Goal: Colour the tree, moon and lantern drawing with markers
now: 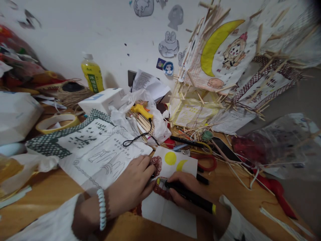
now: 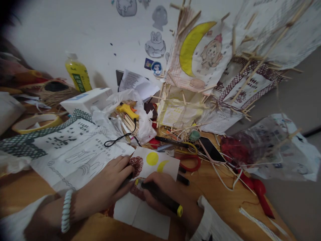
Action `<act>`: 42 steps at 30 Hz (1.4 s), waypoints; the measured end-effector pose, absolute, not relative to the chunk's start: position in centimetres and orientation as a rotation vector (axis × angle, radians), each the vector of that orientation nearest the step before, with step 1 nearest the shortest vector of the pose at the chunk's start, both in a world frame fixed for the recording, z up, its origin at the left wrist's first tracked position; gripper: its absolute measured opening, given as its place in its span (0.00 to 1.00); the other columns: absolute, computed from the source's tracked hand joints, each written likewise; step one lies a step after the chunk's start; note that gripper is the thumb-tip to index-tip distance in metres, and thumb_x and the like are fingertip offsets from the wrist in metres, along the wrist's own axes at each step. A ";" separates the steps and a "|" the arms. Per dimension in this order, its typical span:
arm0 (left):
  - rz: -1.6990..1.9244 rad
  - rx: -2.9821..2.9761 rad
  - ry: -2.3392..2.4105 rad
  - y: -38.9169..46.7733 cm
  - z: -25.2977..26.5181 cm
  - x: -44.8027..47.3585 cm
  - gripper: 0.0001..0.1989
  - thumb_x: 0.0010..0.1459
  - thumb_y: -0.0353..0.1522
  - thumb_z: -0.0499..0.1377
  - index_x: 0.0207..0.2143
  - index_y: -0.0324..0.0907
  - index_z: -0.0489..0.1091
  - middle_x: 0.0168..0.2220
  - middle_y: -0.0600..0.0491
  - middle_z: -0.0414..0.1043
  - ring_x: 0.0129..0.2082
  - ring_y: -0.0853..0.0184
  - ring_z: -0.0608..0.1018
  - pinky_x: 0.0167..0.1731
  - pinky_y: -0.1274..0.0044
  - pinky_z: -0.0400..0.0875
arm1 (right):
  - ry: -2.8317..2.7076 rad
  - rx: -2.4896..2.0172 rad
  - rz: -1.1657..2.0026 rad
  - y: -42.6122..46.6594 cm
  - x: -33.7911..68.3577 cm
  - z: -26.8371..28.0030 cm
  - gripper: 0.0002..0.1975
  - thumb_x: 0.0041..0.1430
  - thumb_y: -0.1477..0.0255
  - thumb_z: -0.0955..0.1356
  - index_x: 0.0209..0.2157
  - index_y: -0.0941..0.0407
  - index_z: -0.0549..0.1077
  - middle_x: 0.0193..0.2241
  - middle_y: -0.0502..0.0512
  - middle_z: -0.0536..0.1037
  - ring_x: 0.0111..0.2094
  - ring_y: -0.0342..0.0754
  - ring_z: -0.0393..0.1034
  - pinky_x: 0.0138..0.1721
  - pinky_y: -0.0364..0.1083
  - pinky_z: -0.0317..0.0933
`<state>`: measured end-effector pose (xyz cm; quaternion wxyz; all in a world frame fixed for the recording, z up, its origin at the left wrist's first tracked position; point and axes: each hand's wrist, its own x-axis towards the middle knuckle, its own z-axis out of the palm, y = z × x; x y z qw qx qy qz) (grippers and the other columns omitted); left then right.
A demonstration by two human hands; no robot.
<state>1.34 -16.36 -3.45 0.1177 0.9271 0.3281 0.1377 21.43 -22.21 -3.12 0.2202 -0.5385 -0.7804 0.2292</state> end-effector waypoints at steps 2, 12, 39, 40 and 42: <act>0.408 2.713 0.955 -16.3 -3.6 1.3 0.03 0.56 0.30 0.53 0.34 0.39 0.64 0.40 0.47 0.61 0.41 0.57 0.63 0.42 0.64 0.63 | -2.137 -1.494 0.640 -22.3 21.4 -3.0 0.05 0.50 0.74 0.65 0.32 0.55 0.71 0.30 0.54 0.77 0.32 0.48 0.71 0.33 0.45 0.63; 0.429 2.725 0.952 -16.2 -3.8 1.4 0.04 0.56 0.29 0.53 0.35 0.40 0.65 0.41 0.47 0.61 0.42 0.57 0.63 0.43 0.64 0.62 | -2.108 -1.443 0.563 -22.5 21.6 -3.1 0.07 0.51 0.73 0.64 0.33 0.55 0.70 0.30 0.55 0.78 0.32 0.49 0.71 0.33 0.46 0.64; 0.446 2.738 0.963 -16.3 -3.6 1.4 0.03 0.56 0.28 0.52 0.33 0.41 0.64 0.39 0.48 0.62 0.41 0.59 0.64 0.41 0.66 0.63 | -2.173 -1.375 0.671 -22.8 21.9 -2.5 0.07 0.54 0.70 0.62 0.33 0.55 0.70 0.30 0.54 0.77 0.32 0.48 0.70 0.35 0.46 0.63; 0.447 2.741 0.965 -16.3 -3.6 1.4 0.03 0.56 0.28 0.52 0.34 0.41 0.64 0.39 0.48 0.62 0.41 0.59 0.64 0.41 0.66 0.63 | -2.165 -1.372 0.667 -22.8 21.9 -2.5 0.07 0.54 0.70 0.62 0.33 0.55 0.70 0.30 0.54 0.77 0.32 0.48 0.70 0.35 0.45 0.63; 0.461 2.746 0.965 -16.3 -3.7 1.4 0.04 0.56 0.28 0.52 0.34 0.41 0.64 0.39 0.48 0.62 0.41 0.59 0.64 0.41 0.65 0.63 | -2.147 -1.384 0.660 -22.8 22.0 -2.7 0.07 0.54 0.69 0.62 0.33 0.55 0.70 0.29 0.53 0.77 0.31 0.47 0.70 0.34 0.45 0.63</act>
